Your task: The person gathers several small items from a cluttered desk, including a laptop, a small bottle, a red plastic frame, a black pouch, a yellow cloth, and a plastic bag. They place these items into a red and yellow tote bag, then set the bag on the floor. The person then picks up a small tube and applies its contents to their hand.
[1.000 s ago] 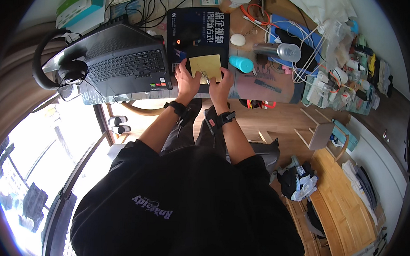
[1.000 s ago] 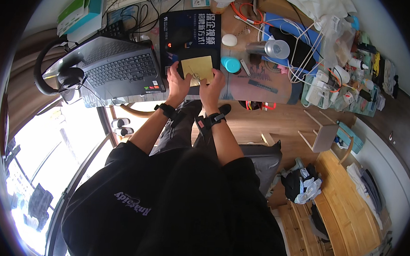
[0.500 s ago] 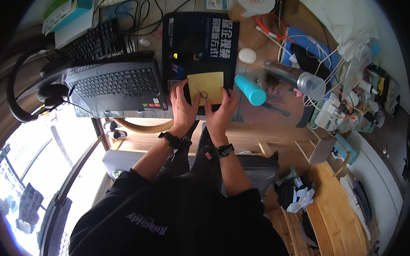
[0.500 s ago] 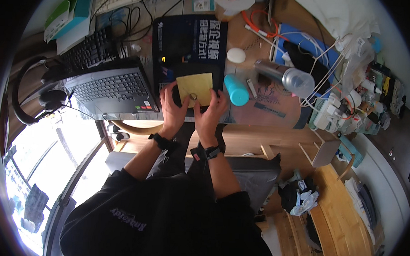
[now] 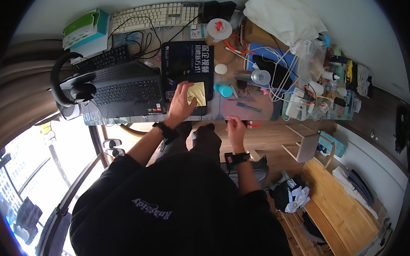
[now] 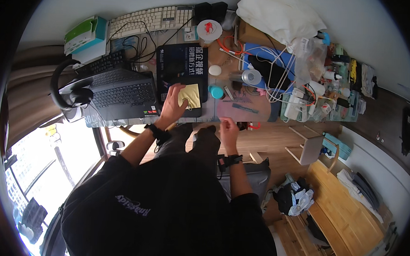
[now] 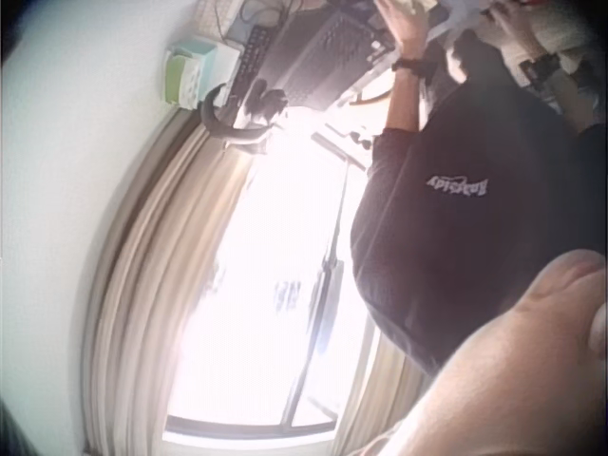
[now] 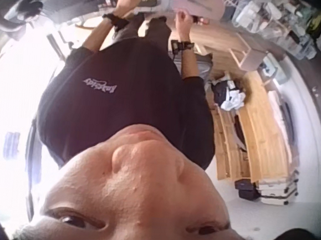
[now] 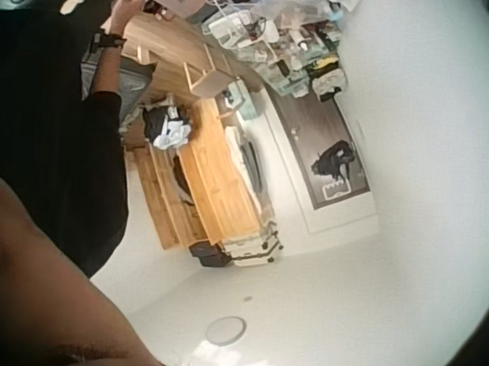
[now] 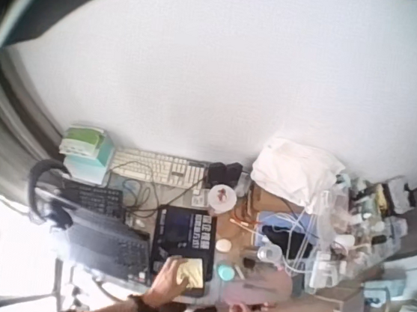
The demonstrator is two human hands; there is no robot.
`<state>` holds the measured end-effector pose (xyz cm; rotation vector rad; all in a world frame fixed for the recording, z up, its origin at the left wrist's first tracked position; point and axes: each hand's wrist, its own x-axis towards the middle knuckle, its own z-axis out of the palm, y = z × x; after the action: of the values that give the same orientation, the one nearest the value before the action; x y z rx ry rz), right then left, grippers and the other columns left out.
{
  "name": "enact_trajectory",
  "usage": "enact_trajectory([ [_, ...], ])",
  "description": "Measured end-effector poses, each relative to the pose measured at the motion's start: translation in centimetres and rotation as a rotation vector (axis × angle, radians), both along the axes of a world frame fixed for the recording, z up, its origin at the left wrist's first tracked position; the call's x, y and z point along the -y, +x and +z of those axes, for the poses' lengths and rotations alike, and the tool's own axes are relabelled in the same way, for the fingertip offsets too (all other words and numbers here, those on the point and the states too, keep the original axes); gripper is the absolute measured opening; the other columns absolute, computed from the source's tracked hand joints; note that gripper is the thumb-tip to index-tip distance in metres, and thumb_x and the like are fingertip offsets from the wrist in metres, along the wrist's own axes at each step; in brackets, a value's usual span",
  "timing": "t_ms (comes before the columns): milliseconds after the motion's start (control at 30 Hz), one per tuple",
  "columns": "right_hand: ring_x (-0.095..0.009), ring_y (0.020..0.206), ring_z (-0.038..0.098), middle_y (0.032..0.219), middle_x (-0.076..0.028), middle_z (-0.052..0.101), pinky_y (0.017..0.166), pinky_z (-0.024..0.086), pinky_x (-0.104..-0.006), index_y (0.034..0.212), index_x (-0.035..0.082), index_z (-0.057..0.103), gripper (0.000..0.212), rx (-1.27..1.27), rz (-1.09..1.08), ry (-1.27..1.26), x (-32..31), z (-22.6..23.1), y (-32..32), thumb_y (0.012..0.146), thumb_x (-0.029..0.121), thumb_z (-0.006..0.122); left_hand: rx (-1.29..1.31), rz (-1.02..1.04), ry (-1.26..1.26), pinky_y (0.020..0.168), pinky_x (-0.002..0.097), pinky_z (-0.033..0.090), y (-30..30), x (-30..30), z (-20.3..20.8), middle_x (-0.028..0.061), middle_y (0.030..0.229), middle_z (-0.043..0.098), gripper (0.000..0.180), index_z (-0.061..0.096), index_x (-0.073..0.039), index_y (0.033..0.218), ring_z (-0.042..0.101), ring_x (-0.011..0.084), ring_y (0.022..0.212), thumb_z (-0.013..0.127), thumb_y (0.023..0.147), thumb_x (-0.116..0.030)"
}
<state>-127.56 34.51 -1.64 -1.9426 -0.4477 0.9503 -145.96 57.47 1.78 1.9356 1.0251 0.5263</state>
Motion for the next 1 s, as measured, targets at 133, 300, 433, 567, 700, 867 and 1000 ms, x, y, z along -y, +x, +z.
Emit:
enact_trajectory([
  [133, -0.004, 0.064, 0.052, 0.073, 0.004, 0.056, 0.055, 0.04, -0.0221, 0.111, 0.004, 0.071, 0.013, 0.059, -0.138, 0.162, 3.3, 3.0, 5.6, 0.104, 0.009, 0.061, 0.042, -0.046, -0.049, 0.097, 0.0444, 0.054, 2.8, -4.5, 2.8, 0.0218, 0.131, 0.057, 0.058, 0.053, -0.004, 0.136, 0.062, 0.0391, 0.114, 0.078, 0.084, -0.013],
  [300, -0.007, 0.068, 0.058, 0.079, 0.0, 0.062, 0.064, 0.049, -0.0231, 0.113, 0.002, 0.07, 0.014, -0.037, -0.182, 0.232, 5.1, 5.2, 8.9, 0.106, 0.009, 0.06, 0.129, 0.077, 0.273, 0.107, 0.0461, 0.048, 11.5, -12.1, 3.3, 0.0232, 0.139, 0.055, 0.086, 0.045, 0.001, 0.145, 0.056, 0.0397, 0.126, 0.09, 0.076, -0.023],
  [433, -0.01, 0.077, 0.063, 0.083, -0.003, 0.065, 0.071, 0.051, -0.0251, 0.116, 0.001, 0.069, 0.015, 0.03, -0.152, 0.27, 6.8, 6.4, 8.0, 0.106, 0.006, 0.059, 0.021, 0.089, 0.461, 0.116, 0.0491, 0.04, 16.6, -16.3, 1.6, 0.0243, 0.145, 0.049, 0.107, 0.038, 0.0, 0.151, 0.047, 0.0433, 0.136, 0.096, 0.066, -0.029],
  [567, -0.011, 0.081, 0.064, 0.087, -0.005, 0.068, 0.077, 0.052, -0.026, 0.116, -0.001, 0.068, 0.016, 0.046, -0.161, 0.213, 10.9, 7.5, 5.7, 0.106, 0.006, 0.058, 0.083, -0.051, 0.168, 0.107, 0.0463, 0.048, 17.9, -18.4, 1.0, 0.0228, 0.134, 0.057, 0.108, 0.038, -0.003, 0.152, 0.057, 0.0393, 0.126, 0.097, 0.065, -0.031],
  [700, -0.011, 0.08, 0.065, 0.086, -0.005, 0.07, 0.077, 0.054, -0.0262, 0.114, -0.001, 0.069, 0.016, 0.027, -0.306, 0.144, 17.0, 7.4, 3.8, 0.106, 0.008, 0.058, 0.142, 0.01, 0.485, 0.104, 0.0446, 0.05, 15.8, -16.0, 5.3, 0.0184, 0.134, 0.054, 0.101, 0.044, -0.003, 0.149, 0.057, 0.0349, 0.124, 0.096, 0.068, -0.029],
  [867, -0.012, 0.082, 0.067, 0.088, -0.006, 0.072, 0.078, 0.056, -0.0269, 0.114, 0.0, 0.07, 0.019, -0.113, -0.527, 0.124, 25.0, 3.9, 2.6, 0.106, 0.011, 0.057, 0.2, 0.022, 0.453, 0.107, 0.042, 0.049, 10.7, -6.3, 14.5, 0.0208, 0.136, 0.051, 0.101, 0.038, 0.004, 0.149, 0.059, 0.027, 0.118, 0.097, 0.072, -0.027],
  [1000, -0.012, 0.082, 0.068, 0.089, -0.006, 0.072, 0.079, 0.056, -0.0273, 0.114, 0.0, 0.07, 0.019, -0.226, -0.593, 0.053, 30.5, -0.3, 2.0, 0.106, 0.011, 0.057, 0.323, -0.133, 0.367, 0.105, 0.0444, 0.05, 9.6, 3.6, 19.0, 0.0224, 0.136, 0.046, 0.097, 0.032, 0.004, 0.146, 0.057, 0.0298, 0.119, 0.093, 0.076, -0.025],
])
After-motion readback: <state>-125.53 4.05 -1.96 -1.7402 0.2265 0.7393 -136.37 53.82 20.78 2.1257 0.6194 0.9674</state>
